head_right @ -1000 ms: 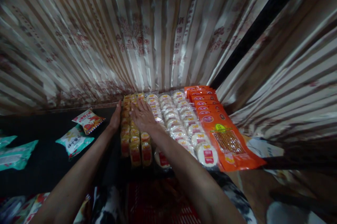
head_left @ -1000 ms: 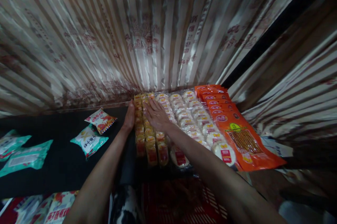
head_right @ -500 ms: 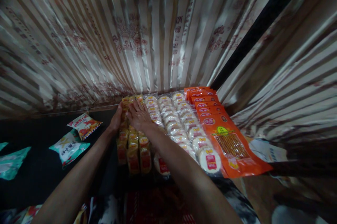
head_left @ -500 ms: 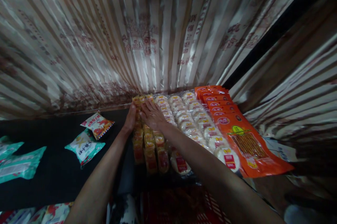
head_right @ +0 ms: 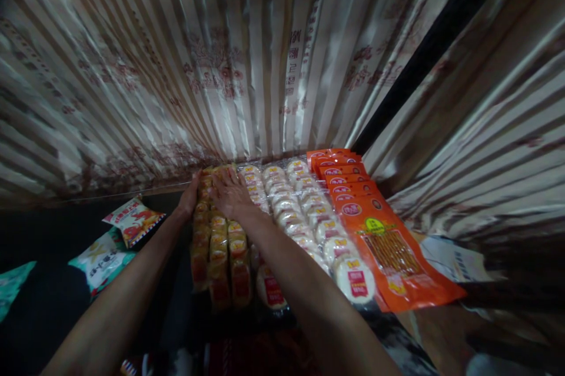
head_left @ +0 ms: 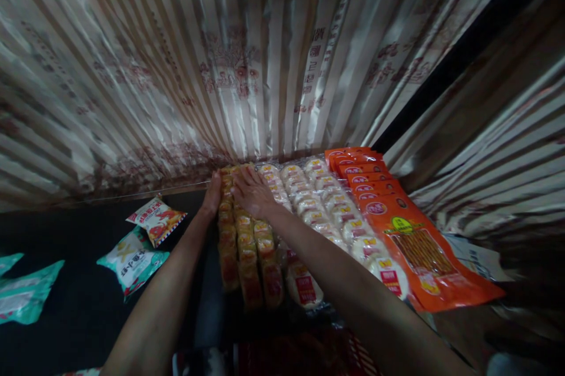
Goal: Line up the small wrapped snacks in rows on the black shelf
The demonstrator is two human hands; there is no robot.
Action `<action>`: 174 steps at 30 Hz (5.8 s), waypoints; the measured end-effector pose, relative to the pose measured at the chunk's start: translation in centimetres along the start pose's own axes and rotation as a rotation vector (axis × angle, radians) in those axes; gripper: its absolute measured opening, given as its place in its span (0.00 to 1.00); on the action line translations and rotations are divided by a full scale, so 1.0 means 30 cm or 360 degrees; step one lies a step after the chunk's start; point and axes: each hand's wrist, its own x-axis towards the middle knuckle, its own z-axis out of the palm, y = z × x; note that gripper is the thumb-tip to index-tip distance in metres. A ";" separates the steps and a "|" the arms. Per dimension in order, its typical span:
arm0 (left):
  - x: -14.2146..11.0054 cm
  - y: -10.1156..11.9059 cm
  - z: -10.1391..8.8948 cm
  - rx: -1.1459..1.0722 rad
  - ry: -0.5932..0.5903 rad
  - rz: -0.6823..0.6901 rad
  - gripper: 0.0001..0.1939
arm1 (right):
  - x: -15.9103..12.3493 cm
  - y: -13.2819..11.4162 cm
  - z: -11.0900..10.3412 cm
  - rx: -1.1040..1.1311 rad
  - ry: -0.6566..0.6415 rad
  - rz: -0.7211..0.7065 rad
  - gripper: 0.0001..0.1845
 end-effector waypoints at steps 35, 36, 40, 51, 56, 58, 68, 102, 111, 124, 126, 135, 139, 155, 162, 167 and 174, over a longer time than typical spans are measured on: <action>0.108 -0.054 -0.011 0.0279 -0.0007 0.0309 0.26 | 0.133 0.030 0.008 -0.0079 0.0106 0.0100 0.29; 0.110 -0.055 -0.008 0.0280 -0.0028 0.0298 0.26 | 0.136 0.031 0.009 -0.0086 0.0086 0.0112 0.29; 0.112 -0.063 0.000 0.0329 -0.0046 0.0351 0.28 | 0.129 0.032 0.007 -0.0108 0.0122 0.0041 0.26; 0.112 -0.076 -0.001 0.0403 -0.0026 0.0491 0.28 | 0.121 0.023 -0.003 -0.0099 0.0180 -0.0010 0.22; 0.109 -0.073 0.002 0.0393 0.0002 0.0436 0.29 | 0.126 0.018 -0.005 -0.0101 0.0132 0.0017 0.22; 0.104 -0.069 0.003 0.0367 -0.0015 0.0386 0.29 | 0.127 0.018 -0.002 -0.0105 0.0098 0.0046 0.24; 0.055 0.015 -0.022 0.0661 0.0057 0.0474 0.28 | 0.054 0.071 -0.056 -0.0139 0.0219 0.0118 0.28; -0.642 0.051 0.660 0.1510 0.0318 0.0921 0.31 | -0.282 0.389 -0.174 -0.0351 0.0026 0.0059 0.27; -0.674 -0.023 0.710 0.1564 0.0375 0.1084 0.34 | -0.279 0.410 -0.159 -0.0257 0.0023 0.0071 0.27; -0.668 -0.032 0.734 0.1502 0.0453 0.1107 0.35 | -0.283 0.411 -0.162 -0.0284 0.0014 0.0088 0.26; -0.669 -0.019 0.722 0.1470 0.0463 0.1101 0.34 | -0.284 0.407 -0.172 -0.0307 0.0011 0.0076 0.26; -0.730 -0.003 0.611 0.1547 0.0444 0.0995 0.33 | -0.230 0.298 -0.154 -0.0225 0.0138 -0.0358 0.25; -0.737 -0.031 0.605 0.1614 0.0449 0.0875 0.31 | -0.218 0.289 -0.103 -0.0240 0.0203 -0.0453 0.23; -0.727 -0.045 0.627 0.1636 0.0406 0.0834 0.34 | -0.217 0.300 -0.092 -0.0285 0.0184 -0.0412 0.23; -0.772 -0.010 0.602 0.1528 0.0362 0.0913 0.31 | -0.212 0.275 -0.123 -0.0259 0.0141 -0.0329 0.25; -0.840 -0.027 0.596 0.1529 0.0279 0.1053 0.33 | -0.224 0.275 -0.131 -0.0241 0.0105 -0.0414 0.25; -0.830 -0.061 0.609 0.1562 0.0304 0.1063 0.33 | -0.222 0.298 -0.104 -0.0241 0.0109 -0.0398 0.24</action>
